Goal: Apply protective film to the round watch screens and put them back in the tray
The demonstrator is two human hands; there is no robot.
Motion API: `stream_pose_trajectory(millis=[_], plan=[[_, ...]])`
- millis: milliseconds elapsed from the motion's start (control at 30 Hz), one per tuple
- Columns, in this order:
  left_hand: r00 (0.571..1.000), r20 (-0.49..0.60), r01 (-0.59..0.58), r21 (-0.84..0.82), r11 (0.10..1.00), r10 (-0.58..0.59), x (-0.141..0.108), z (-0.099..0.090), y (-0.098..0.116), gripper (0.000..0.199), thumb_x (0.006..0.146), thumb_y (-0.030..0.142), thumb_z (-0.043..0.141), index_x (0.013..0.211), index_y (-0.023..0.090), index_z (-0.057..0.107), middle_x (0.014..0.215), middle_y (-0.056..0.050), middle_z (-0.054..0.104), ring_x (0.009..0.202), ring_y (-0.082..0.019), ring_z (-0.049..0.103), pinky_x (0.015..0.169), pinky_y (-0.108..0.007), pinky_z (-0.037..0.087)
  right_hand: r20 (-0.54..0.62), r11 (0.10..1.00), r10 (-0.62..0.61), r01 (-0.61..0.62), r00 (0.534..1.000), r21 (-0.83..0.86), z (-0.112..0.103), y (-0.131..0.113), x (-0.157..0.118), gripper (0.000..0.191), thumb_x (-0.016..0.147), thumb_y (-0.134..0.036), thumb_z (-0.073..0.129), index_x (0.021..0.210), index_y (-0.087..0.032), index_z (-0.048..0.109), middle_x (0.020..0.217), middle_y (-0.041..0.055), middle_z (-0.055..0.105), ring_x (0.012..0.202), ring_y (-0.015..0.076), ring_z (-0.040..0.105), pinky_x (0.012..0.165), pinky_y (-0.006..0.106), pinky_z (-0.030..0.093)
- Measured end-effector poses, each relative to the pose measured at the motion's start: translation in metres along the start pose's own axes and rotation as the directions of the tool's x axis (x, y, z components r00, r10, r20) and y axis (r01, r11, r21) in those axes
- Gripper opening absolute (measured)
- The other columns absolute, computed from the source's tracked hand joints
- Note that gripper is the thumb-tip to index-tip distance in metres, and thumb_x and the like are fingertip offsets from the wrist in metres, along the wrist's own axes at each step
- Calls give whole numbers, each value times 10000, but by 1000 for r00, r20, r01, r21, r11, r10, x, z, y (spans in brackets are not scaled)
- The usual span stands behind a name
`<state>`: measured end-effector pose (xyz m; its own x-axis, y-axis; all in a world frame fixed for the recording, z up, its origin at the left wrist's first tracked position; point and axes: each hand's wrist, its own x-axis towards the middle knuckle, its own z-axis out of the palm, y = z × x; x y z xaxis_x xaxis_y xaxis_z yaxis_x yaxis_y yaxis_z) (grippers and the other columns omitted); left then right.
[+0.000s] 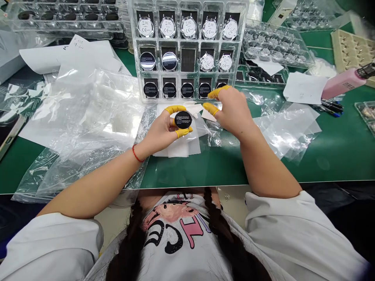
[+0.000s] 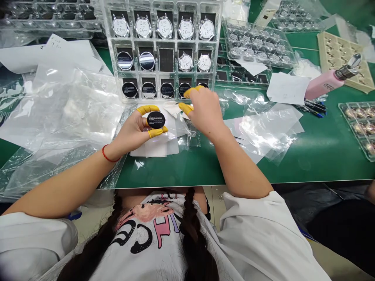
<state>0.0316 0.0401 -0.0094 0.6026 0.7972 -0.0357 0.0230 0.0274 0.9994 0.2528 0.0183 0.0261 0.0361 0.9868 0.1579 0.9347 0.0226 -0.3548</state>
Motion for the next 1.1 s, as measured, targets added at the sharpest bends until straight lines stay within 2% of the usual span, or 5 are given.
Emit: stream_pose_trajectory(millis=[133,500,733,933,1100], plan=[[1000,0,7,-13,1000,-7,0,-2,0,577,758,263,778,1243,224,468,822,10,727,867,-203,757,839,-375,598,140,958,211,-176,967,-227,10,17,11,401,794,-234,710,1163,-131,593,1120,162,635,1069,331,590,888,484,488],[1000,-18,-16,-14,1000,16,-1,-2,1,587,767,268,773,1256,222,452,867,8,736,870,-199,757,855,-373,593,186,902,331,-252,925,-351,8,6,4,233,795,-262,677,974,-143,589,1019,144,616,849,244,611,703,380,462],[998,-46,-41,-2,999,41,0,-2,1,579,745,285,796,1220,223,470,869,5,721,806,-178,746,757,-325,596,-24,992,92,-94,995,-85,24,27,-1,210,854,-394,568,758,-214,519,726,56,531,638,183,505,619,373,425],[999,-24,-42,-11,999,42,-1,0,2,564,759,252,777,1224,213,461,910,-12,723,865,-178,745,767,-304,584,-190,945,-140,188,972,267,2,-20,-17,233,948,-471,478,1029,-263,546,945,68,624,828,223,573,708,391,474],[995,24,-100,75,992,98,-2,1,3,524,764,256,765,1206,191,490,1061,-45,707,853,-146,723,738,-262,564,-145,936,-311,329,939,126,10,-44,-34,178,958,-352,447,961,-224,571,919,86,631,845,225,563,713,374,450]])
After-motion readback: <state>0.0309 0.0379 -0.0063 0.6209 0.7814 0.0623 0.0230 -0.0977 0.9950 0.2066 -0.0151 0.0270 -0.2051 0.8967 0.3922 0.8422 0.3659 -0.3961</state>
